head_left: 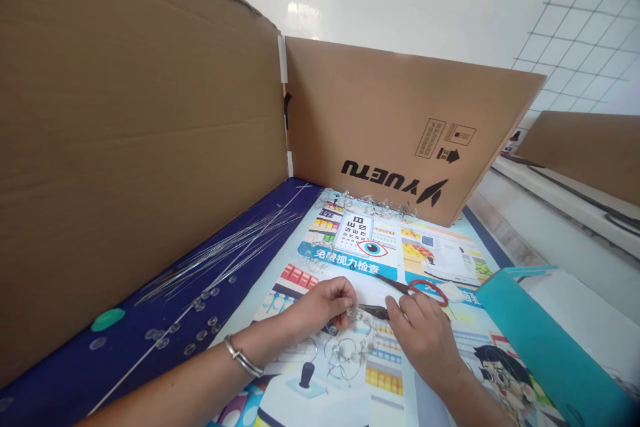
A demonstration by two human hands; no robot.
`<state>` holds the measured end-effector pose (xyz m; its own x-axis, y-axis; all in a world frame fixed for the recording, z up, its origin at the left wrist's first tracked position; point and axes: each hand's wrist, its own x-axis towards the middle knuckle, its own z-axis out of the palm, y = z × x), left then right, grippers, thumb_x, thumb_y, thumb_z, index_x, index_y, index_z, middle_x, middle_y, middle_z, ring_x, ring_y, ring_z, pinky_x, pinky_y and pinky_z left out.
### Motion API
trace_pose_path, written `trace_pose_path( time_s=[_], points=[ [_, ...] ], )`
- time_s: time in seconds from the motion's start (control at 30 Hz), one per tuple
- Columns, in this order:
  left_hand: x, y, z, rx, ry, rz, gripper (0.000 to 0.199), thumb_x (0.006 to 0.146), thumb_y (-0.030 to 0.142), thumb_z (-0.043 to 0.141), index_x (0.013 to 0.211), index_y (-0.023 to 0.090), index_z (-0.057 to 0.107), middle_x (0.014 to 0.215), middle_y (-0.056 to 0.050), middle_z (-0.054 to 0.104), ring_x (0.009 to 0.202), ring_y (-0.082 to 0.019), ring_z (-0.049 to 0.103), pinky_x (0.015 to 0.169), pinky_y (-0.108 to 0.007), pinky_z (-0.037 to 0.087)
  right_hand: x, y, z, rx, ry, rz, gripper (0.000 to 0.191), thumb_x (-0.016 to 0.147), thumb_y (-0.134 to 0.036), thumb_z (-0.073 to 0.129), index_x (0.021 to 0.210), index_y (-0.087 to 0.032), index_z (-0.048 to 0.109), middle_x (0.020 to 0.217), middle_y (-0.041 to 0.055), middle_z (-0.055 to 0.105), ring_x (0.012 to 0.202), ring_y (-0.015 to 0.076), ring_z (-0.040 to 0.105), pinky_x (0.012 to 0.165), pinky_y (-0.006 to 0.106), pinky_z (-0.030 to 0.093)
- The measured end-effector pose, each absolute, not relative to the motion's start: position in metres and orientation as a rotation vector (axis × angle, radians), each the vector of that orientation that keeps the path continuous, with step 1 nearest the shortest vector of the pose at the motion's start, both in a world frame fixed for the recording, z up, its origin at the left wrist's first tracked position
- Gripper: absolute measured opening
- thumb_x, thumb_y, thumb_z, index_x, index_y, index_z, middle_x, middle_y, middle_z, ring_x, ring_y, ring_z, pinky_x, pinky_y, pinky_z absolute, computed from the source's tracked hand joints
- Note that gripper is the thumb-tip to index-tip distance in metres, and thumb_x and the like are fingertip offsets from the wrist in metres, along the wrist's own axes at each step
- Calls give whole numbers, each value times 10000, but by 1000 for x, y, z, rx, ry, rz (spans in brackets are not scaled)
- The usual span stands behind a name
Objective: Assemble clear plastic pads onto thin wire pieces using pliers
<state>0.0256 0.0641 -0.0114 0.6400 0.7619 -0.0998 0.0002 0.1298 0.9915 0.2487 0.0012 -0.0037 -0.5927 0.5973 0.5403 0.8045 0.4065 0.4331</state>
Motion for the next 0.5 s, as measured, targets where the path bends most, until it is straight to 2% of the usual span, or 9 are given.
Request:
trace_pose_path(
  time_s=[0.23,0.5],
  points=[
    [24,64,-11,1314,651,630,201,806,356,567,809,158,536,626,3,568,576,-110,521,569,-234,391,251,4,-9,-1250,-2330,-871,214,839,-136,494,1029,-158,589,800,64,555,817,197,486,740,362,357],
    [24,62,-7,1281,655,627,226,770,372,603,777,163,517,620,4,561,581,-116,518,591,-253,412,253,4,-9,-1241,-2359,-918,229,839,-121,481,1037,-165,586,801,58,550,814,191,493,750,363,356]
  ],
)
